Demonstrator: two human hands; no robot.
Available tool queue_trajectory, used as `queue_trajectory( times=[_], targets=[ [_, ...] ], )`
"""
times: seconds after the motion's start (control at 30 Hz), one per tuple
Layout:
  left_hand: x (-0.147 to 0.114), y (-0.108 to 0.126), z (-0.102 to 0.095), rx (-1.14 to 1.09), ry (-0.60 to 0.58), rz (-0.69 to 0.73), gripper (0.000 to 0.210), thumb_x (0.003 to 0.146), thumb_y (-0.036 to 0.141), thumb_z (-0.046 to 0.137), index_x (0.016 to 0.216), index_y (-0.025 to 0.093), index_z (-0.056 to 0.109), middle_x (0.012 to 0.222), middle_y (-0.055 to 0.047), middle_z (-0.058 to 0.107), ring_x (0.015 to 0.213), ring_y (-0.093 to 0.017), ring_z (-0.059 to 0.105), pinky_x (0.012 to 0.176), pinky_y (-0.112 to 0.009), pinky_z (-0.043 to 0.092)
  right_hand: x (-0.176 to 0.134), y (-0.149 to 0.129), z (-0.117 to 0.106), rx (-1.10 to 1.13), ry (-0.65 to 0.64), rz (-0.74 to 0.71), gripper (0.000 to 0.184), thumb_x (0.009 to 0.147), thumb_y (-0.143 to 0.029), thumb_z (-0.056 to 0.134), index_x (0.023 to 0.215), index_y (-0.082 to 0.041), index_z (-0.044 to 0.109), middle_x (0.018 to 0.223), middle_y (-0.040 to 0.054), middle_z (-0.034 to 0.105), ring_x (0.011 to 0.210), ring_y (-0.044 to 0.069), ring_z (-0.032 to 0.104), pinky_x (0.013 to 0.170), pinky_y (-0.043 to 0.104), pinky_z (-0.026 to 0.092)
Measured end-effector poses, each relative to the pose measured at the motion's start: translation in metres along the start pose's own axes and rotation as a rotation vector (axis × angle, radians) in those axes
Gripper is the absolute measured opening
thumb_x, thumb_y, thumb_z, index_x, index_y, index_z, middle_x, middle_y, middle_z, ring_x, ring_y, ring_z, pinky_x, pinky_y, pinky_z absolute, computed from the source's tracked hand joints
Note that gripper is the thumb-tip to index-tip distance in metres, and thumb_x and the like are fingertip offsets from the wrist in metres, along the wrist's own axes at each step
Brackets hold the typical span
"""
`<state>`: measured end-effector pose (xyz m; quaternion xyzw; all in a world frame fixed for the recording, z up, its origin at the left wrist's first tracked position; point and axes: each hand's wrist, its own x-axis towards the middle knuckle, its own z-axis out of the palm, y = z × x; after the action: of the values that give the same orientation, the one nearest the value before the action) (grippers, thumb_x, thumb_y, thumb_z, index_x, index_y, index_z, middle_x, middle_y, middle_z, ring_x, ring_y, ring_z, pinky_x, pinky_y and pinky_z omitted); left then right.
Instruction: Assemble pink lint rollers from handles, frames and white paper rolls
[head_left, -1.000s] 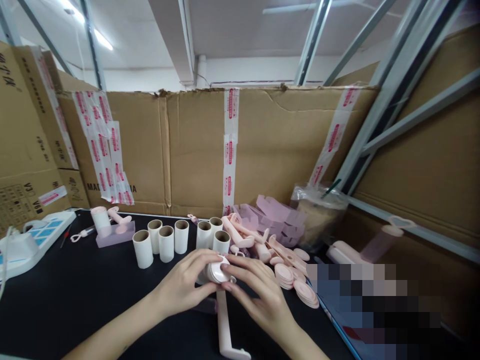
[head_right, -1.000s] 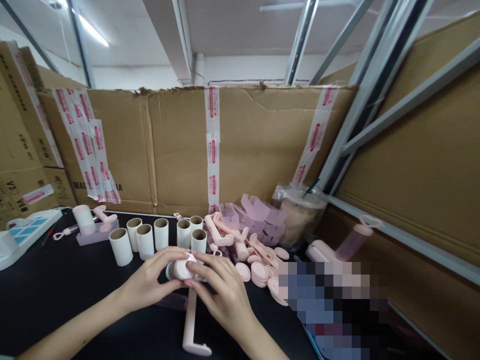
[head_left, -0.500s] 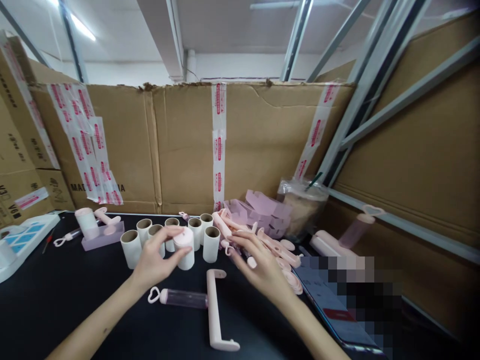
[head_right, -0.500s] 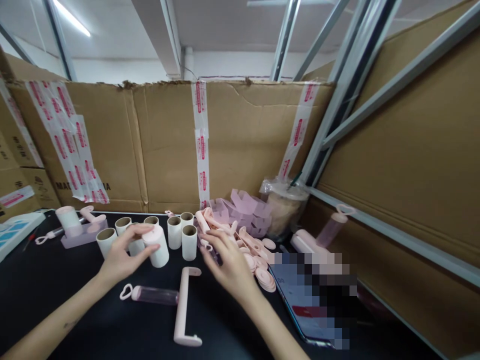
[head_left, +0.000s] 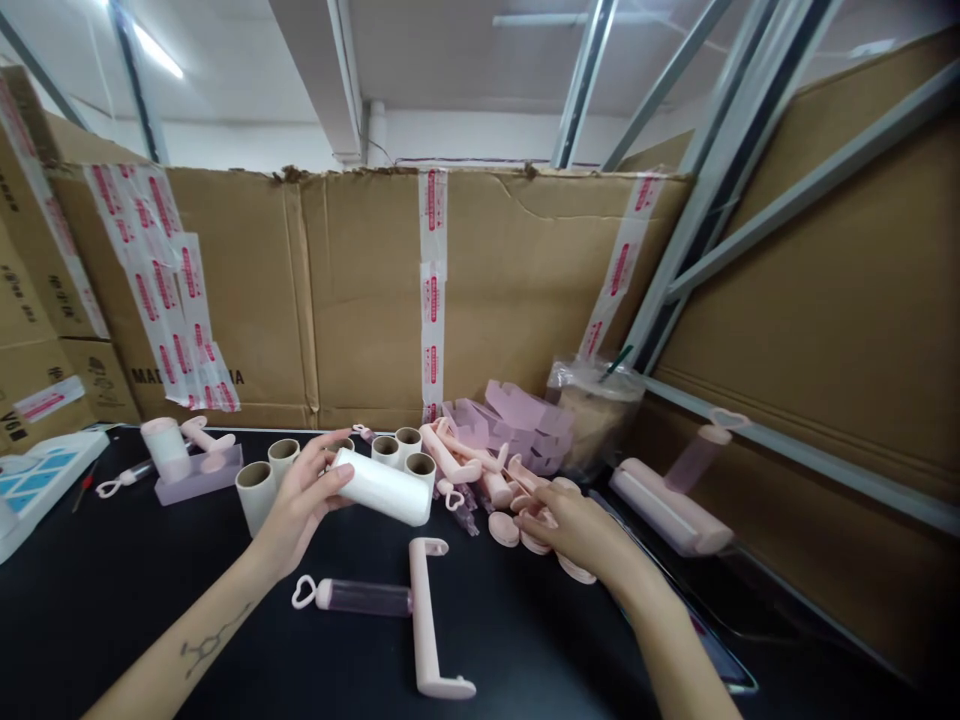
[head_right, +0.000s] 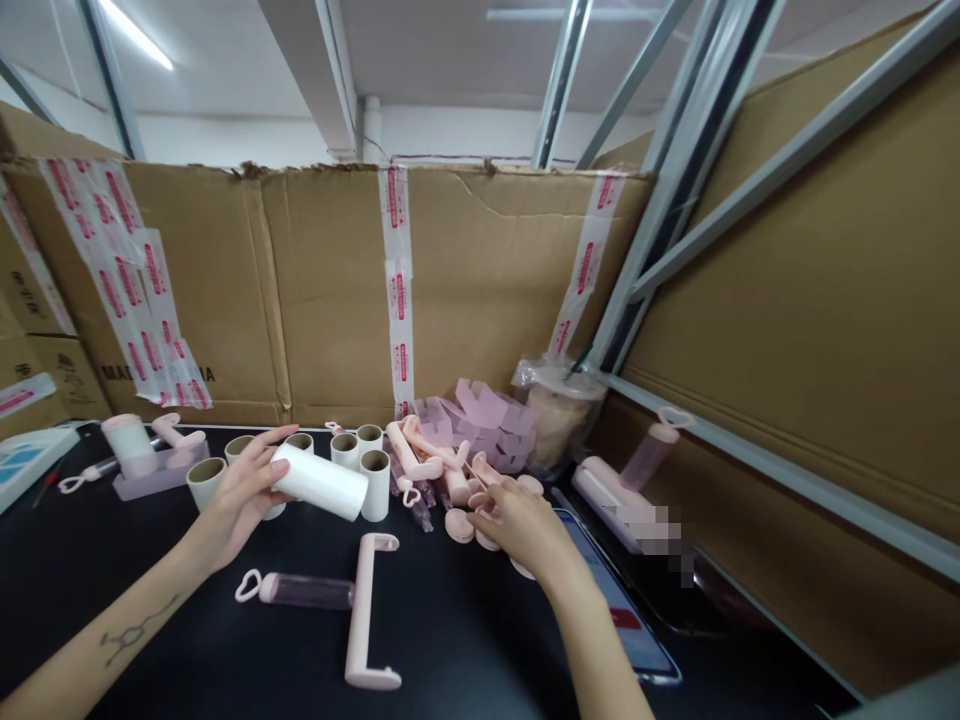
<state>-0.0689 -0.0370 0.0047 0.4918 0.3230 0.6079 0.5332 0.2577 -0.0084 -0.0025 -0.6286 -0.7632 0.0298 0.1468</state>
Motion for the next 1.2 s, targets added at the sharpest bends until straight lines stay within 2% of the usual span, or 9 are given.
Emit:
queue_trajectory(
  times=[0.07,0.2,0.3,0.37,0.57,0.7,0.83,1.0,1.2],
  targets=[
    [0.000,-0.002,0.000,-0.007,0.016,-0.033,0.038,0.076,0.034,0.066,0.111,0.019,0.059,0.100,-0.005,0.058,0.090,-0.018,0.055,0.069,-0.023,0.050,0.001,0.001,0.002,0.008,-0.021,0.026,0.040,0.072,-0.023,0.052,0.109,-0.024,0.064,0.100,0.0056,0.071,0.091,0.024,0.065,0.067,0.026,0.045],
    [-0.002,-0.004,0.003,-0.038,0.040,-0.120,0.035,0.076,0.039,0.066,0.104,0.018,0.065,0.103,-0.006,0.060,0.092,-0.018,0.056,0.073,-0.026,0.051,0.000,-0.003,0.002,-0.031,-0.043,0.117,0.040,0.069,-0.023,0.053,0.107,-0.028,0.066,0.099,0.0047,0.072,0.077,0.024,0.068,0.058,0.026,0.043],
    [-0.003,-0.005,0.004,-0.001,0.061,-0.153,0.038,0.075,0.042,0.067,0.104,0.018,0.066,0.096,-0.005,0.062,0.082,-0.017,0.058,0.063,-0.024,0.051,-0.001,-0.005,0.001,-0.067,-0.041,0.139,0.040,0.068,-0.025,0.054,0.106,-0.029,0.066,0.098,0.0054,0.072,0.071,0.024,0.068,0.055,0.026,0.042],
    [-0.003,-0.006,0.005,-0.011,0.061,-0.172,0.039,0.075,0.041,0.067,0.106,0.017,0.066,0.095,-0.006,0.062,0.079,-0.017,0.059,0.059,-0.024,0.051,-0.002,-0.003,0.002,-0.058,-0.044,0.134,0.039,0.070,-0.026,0.054,0.107,-0.029,0.065,0.101,0.0046,0.071,0.071,0.023,0.068,0.057,0.027,0.043],
    [-0.003,-0.011,0.008,-0.185,0.041,-0.206,0.030,0.080,0.030,0.065,0.106,0.015,0.064,0.102,-0.007,0.061,0.086,-0.019,0.060,0.070,-0.031,0.057,-0.003,0.008,-0.001,0.069,0.018,0.054,0.040,0.080,-0.033,0.049,0.119,-0.030,0.059,0.104,0.0049,0.068,0.084,0.024,0.066,0.069,0.030,0.047],
    [-0.003,-0.015,0.008,-0.269,0.048,-0.248,0.025,0.083,0.024,0.061,0.106,0.015,0.062,0.102,-0.007,0.062,0.083,-0.016,0.062,0.071,-0.031,0.058,-0.004,-0.002,-0.007,0.348,0.193,-0.116,0.038,0.083,-0.039,0.051,0.118,-0.026,0.058,0.106,0.0071,0.063,0.094,0.023,0.062,0.084,0.034,0.047],
    [-0.004,-0.018,0.009,-0.314,0.058,-0.285,0.024,0.086,0.023,0.058,0.108,0.014,0.060,0.106,-0.009,0.063,0.085,-0.017,0.064,0.075,-0.031,0.058,-0.006,-0.031,0.000,0.867,0.302,-0.191,0.030,0.078,-0.044,0.062,0.097,-0.024,0.051,0.102,0.0067,0.064,0.093,0.021,0.063,0.080,0.032,0.052],
    [-0.006,-0.022,0.012,-0.361,0.064,-0.345,0.027,0.086,0.021,0.058,0.111,0.013,0.058,0.110,-0.011,0.063,0.088,-0.019,0.065,0.080,-0.034,0.058,-0.014,-0.068,0.023,1.214,0.267,-0.216,0.029,0.072,-0.042,0.071,0.082,-0.024,0.050,0.099,0.0065,0.067,0.096,0.022,0.064,0.079,0.033,0.052],
    [-0.008,-0.023,0.018,-0.374,0.084,-0.379,0.029,0.088,0.019,0.055,0.116,0.011,0.056,0.113,-0.013,0.062,0.090,-0.020,0.065,0.082,-0.034,0.057,-0.018,-0.082,0.036,1.309,0.196,-0.192,0.026,0.067,-0.035,0.076,0.080,-0.024,0.057,0.112,0.0079,0.067,0.109,0.027,0.060,0.088,0.039,0.050]
  ],
)
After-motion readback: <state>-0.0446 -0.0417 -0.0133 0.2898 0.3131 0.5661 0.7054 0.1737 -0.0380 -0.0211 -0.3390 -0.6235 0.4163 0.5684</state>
